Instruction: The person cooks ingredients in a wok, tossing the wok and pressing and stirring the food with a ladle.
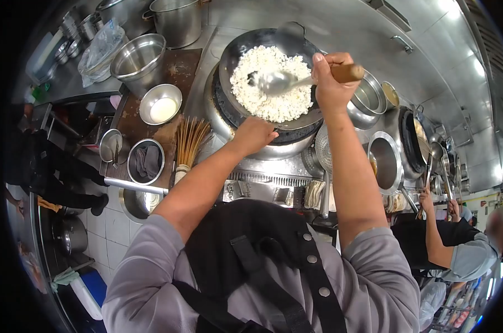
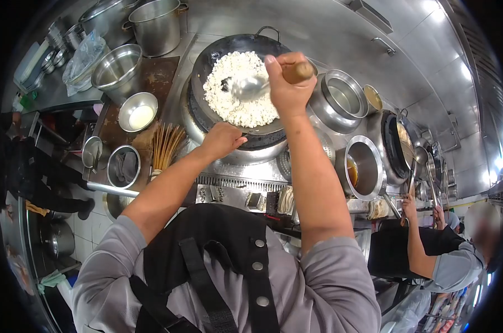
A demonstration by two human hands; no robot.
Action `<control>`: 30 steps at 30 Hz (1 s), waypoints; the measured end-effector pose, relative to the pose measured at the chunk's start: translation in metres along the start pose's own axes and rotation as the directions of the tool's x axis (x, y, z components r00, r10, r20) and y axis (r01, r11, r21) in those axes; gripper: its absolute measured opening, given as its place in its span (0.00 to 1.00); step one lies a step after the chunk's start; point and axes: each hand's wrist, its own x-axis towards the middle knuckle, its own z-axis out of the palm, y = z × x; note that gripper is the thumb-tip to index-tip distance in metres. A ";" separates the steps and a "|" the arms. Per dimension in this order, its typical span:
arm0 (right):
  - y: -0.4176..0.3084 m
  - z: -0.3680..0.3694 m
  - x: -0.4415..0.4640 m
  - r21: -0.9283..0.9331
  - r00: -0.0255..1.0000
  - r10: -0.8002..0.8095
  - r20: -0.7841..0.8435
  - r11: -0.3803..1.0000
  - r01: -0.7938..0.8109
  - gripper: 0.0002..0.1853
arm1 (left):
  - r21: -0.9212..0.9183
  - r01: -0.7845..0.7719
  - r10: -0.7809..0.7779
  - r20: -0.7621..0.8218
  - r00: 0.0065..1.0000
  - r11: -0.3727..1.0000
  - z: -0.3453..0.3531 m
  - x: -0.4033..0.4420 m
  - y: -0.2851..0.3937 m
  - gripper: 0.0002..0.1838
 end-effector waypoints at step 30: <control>-0.018 -0.062 0.062 0.088 0.955 0.271 -0.122 0.961 -0.262 0.10 | -0.117 -0.003 -0.010 -0.110 0.994 0.993 0.006 -0.001 -0.001 0.21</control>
